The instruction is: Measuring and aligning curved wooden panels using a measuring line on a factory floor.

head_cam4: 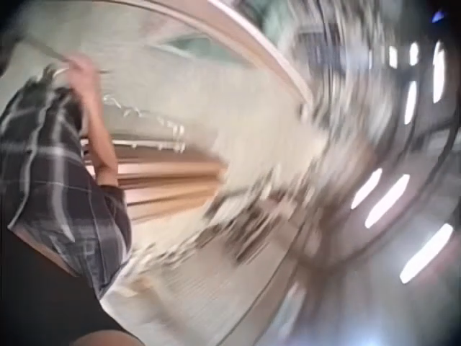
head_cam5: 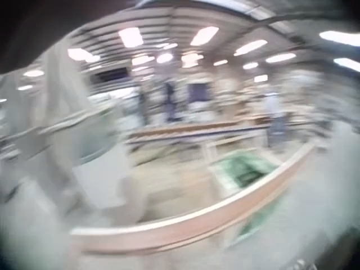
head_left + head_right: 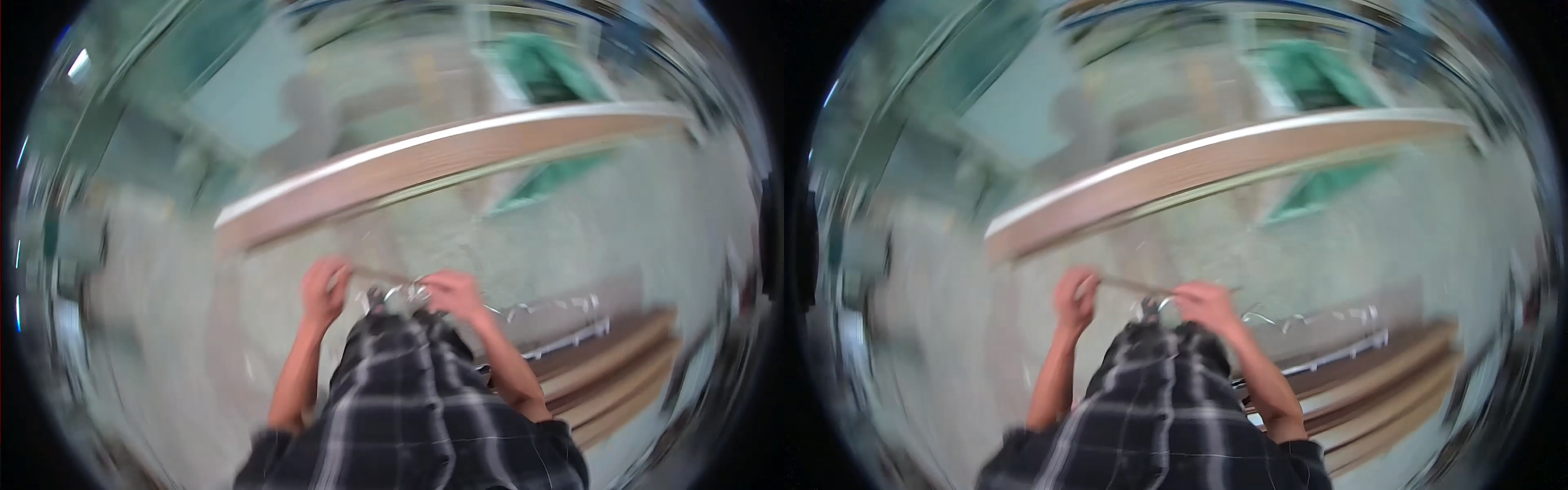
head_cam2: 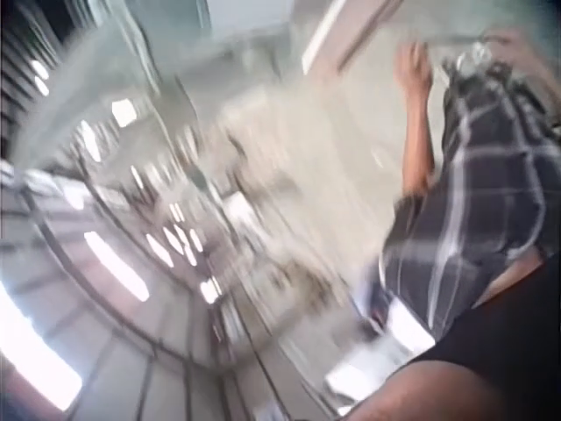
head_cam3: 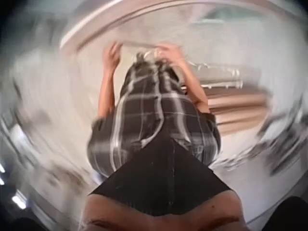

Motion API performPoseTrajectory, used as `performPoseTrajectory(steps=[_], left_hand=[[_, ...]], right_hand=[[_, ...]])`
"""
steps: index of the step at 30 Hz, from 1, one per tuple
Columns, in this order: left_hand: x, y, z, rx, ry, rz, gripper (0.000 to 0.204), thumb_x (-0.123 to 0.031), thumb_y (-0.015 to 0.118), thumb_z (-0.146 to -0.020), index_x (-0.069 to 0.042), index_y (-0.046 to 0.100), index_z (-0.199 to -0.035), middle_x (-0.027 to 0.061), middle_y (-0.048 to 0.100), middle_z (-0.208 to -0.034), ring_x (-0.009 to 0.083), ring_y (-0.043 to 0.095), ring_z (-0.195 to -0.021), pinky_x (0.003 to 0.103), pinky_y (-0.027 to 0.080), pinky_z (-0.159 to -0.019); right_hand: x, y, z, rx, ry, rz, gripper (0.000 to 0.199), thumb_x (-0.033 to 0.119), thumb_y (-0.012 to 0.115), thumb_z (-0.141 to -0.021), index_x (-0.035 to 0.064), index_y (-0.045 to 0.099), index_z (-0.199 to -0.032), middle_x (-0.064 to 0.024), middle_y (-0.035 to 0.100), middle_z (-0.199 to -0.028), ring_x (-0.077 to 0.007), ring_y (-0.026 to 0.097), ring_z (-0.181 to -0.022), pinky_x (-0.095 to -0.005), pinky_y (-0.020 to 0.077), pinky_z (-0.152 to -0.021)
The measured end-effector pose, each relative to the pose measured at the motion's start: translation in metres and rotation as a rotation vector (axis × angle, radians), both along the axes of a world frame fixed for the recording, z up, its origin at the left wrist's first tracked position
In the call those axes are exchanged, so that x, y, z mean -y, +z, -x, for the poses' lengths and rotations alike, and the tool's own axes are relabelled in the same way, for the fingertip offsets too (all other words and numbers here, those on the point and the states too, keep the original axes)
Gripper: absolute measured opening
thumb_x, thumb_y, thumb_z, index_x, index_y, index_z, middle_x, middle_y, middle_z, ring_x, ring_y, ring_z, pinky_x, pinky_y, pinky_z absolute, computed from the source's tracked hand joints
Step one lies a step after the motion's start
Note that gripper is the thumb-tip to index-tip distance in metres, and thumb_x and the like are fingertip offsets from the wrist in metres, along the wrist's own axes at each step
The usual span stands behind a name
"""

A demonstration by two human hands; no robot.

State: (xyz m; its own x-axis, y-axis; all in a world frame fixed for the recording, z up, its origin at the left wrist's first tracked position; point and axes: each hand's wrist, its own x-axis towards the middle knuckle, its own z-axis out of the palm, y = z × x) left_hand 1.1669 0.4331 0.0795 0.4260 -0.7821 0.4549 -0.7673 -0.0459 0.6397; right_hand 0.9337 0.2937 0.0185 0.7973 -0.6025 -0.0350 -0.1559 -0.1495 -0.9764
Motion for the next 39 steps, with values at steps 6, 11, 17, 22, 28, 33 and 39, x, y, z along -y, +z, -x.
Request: performPoseTrajectory(steps=[6,11,17,22,28,33,39], left_hand=[[-0.043,-0.042,-0.018,-0.122,0.187,-0.021,0.005,-0.007,0.059,-0.083,-0.002,0.058,-0.083,0.0103,0.059,-0.078,0.0268,0.058,-0.071,0.033,0.047,-0.063],[-0.077,-0.066,-0.038,-0.412,0.433,0.072,0.011,-0.012,0.057,-0.087,-0.001,0.059,-0.086,0.0068,0.061,-0.077,0.0165,0.059,-0.069,0.030,0.047,-0.064],[-0.092,-0.091,-0.077,-1.243,0.649,0.564,0.024,-0.022,0.056,-0.090,0.001,0.055,-0.098,0.0069,0.062,-0.084,0.0127,0.058,-0.070,0.027,0.049,-0.066],[-0.089,-0.105,-0.113,-1.281,0.710,0.789,0.036,-0.021,0.057,-0.089,-0.001,0.045,-0.115,0.0092,0.062,-0.086,0.0132,0.058,-0.069,0.026,0.049,-0.066],[-0.080,-0.119,-0.139,-1.322,0.782,1.012,0.043,-0.016,0.057,-0.088,-0.001,0.036,-0.123,0.0090,0.061,-0.086,0.0118,0.057,-0.067,0.026,0.048,-0.064],[-0.074,-0.126,-0.146,-1.324,0.853,1.065,0.046,-0.012,0.056,-0.088,0.002,0.035,-0.127,0.0085,0.062,-0.085,0.0109,0.056,-0.069,0.025,0.048,-0.065],[-0.074,-0.136,-0.146,-1.308,0.771,1.077,0.047,-0.011,0.056,-0.085,0.001,0.041,-0.129,0.0071,0.062,-0.084,0.0112,0.059,-0.071,0.026,0.050,-0.065]], right_hand=[[0.002,0.007,-0.045,-0.221,0.186,-0.003,0.014,0.006,0.065,-0.078,0.0011,0.065,-0.091,-0.0082,0.062,-0.072,-0.0119,0.059,-0.053,-0.0254,0.0431,-0.048],[-0.013,0.011,-0.105,-0.190,0.297,0.312,0.013,0.013,0.066,-0.078,0.0037,0.066,-0.087,-0.0088,0.064,-0.075,-0.0185,0.060,-0.056,-0.0280,0.0449,-0.052],[-0.048,0.019,-0.189,-0.176,0.429,0.755,0.013,0.021,0.062,-0.081,0.0092,0.058,-0.077,-0.0076,0.059,-0.070,-0.0290,0.058,-0.060,-0.0370,0.0442,-0.052],[-0.072,0.016,-0.245,-0.161,0.511,1.044,0.014,0.019,0.060,-0.082,0.0080,0.053,-0.076,-0.0087,0.057,-0.065,-0.0279,0.058,-0.060,-0.0367,0.0428,-0.052],[-0.080,0.006,-0.290,-0.171,0.484,1.076,0.015,0.019,0.059,-0.083,0.0089,0.052,-0.075,-0.0069,0.057,-0.064,-0.0268,0.057,-0.056,-0.0365,0.0424,-0.050],[-0.084,0.000,-0.302,-0.196,0.506,1.182,0.013,0.019,0.060,-0.084,0.0097,0.054,-0.077,-0.0054,0.058,-0.064,-0.0253,0.057,-0.055,-0.0351,0.0425,-0.049],[-0.088,0.002,-0.307,-0.205,0.469,1.137,0.011,0.020,0.061,-0.083,0.0104,0.057,-0.080,-0.0060,0.057,-0.063,-0.0242,0.057,-0.054,-0.0338,0.0427,-0.049]])
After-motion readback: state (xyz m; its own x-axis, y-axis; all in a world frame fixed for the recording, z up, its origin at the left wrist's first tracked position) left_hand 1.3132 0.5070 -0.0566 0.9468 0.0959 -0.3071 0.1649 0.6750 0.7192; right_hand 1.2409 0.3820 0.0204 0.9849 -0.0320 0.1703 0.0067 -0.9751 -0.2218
